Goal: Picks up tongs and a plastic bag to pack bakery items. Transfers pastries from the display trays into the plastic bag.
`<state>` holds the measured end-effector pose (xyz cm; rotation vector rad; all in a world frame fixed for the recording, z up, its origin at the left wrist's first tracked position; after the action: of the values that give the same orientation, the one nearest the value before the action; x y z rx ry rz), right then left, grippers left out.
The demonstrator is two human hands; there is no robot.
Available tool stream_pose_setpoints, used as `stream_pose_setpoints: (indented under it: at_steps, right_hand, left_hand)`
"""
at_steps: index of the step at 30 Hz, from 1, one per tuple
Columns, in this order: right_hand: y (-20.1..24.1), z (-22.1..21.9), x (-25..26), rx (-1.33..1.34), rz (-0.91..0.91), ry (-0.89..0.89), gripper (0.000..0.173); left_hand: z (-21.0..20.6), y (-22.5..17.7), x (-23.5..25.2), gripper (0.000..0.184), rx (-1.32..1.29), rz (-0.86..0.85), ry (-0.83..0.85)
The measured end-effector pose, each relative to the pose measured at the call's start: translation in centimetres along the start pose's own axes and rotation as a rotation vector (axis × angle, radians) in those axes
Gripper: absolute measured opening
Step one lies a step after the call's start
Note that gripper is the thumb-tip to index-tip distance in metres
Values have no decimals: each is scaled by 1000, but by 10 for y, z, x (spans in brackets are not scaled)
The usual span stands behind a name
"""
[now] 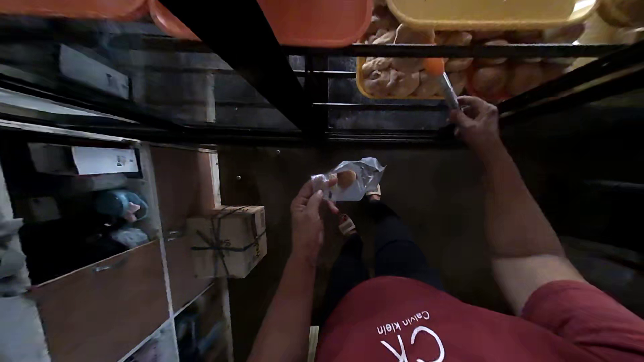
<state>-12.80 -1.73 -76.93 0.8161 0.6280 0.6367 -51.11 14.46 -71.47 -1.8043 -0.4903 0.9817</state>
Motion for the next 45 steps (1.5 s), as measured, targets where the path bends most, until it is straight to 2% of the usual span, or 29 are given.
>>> stream_pose_setpoints:
  at_steps: [4,6,9,14,18,20,22,27,30,33,37,40,45]
  right_hand:
    - [0,-11,-81,165,50,142,37]
    - [0,-20,-114,160,120,239,34]
    - [11,-46,-150,98,130,368,30]
    - [44,-108,-158,-231,220,375,30]
    - [61,-177,-159,-523,400,187,26]
    - [56,-204,-163,-592,407,218,28]
    - [54,-212,-166,-632,364,307,31]
    - [45,-157,-169,-514,138,560,49]
    - [41,-106,-161,-363,80,632,48]
    - [39,-59,-142,-218,39,507,47]
    - [36,-12,-98,-193,-32,186,45]
    - [30,3,-56,-294,-74,11,45]
    - [16,11,16,-440,-212,-125,48]
  left_hand:
    - [-2,-6,0,34,21,-23,53]
    - [-3,-8,-2,35,13,-25,62]
    - [-6,-10,-7,36,21,-41,98]
    - [-15,-14,-16,38,18,-67,172]
    - [-18,-21,-25,41,-5,-120,230]
    - [-16,-24,-28,41,-12,-137,225]
    - [-10,-24,-30,41,-15,-132,197]
    - [5,-10,-31,43,-85,-34,130]
    - [7,-2,-30,43,-97,8,113]
    - [9,5,-29,44,-101,39,87]
    - [6,11,-20,41,-98,55,48]
    - [7,13,-14,40,-132,43,14]
    - [9,11,-5,39,-156,27,-35]
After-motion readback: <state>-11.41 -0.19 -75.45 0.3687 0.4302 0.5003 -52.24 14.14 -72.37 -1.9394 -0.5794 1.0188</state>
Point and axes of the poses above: each hand's wrist, its own x-axis towards the middle knuckle, its own z-axis out of the back of the hand, y = z × x, the point moved 8 cm from there along x, towards the middle knuckle, and after that the axes turned 7 degrees about y, right-handed, at the moved point
